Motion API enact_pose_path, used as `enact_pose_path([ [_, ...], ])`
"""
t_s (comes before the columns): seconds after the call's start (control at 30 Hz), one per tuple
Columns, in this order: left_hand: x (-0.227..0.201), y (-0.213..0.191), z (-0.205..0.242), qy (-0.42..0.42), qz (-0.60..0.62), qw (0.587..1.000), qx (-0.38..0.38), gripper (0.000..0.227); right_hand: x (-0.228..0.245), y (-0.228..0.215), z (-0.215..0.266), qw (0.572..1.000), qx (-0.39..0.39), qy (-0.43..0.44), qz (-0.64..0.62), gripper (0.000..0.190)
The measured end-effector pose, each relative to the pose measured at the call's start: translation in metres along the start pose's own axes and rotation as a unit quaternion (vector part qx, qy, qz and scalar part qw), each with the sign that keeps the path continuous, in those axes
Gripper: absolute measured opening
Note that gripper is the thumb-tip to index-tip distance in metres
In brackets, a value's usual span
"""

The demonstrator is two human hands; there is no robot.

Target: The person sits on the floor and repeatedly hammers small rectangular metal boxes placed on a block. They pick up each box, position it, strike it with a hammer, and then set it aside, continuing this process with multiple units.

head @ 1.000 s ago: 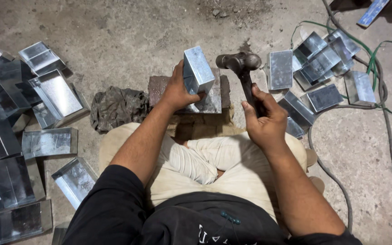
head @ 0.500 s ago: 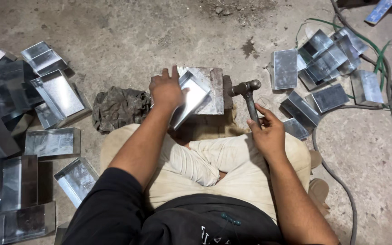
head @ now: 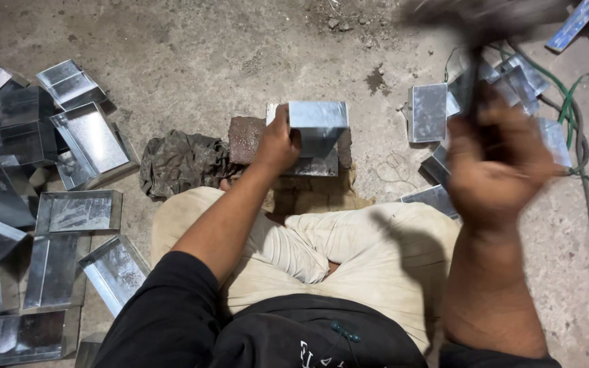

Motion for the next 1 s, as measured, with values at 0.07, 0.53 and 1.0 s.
enact_pose_path([
  [0.07,0.002,0.010,0.003,0.015,-0.022,1.000,0.006,0.055,0.019,-0.004,-0.014,0.993,-0.059,-0.080,-0.069,0.012],
  [0.53,0.010,0.030,0.002,0.026,-0.017,0.999,0.023,0.046,0.001,0.111,-0.010,0.978,0.141,-0.026,0.154,0.033],
  [1.0,0.009,0.029,0.002,0.055,-0.003,0.998,0.009,0.044,-0.018,0.127,0.001,0.947,0.228,0.131,0.186,0.036],
])
Point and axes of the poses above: each hand's wrist, its own z-axis away from the middle knuckle, its own y-axis out of the palm, x = y × z, the point moved 9 cm from there along -z, towards the middle knuckle, and after that the axes turned 8 degrees about y, right-handed, at the moved point
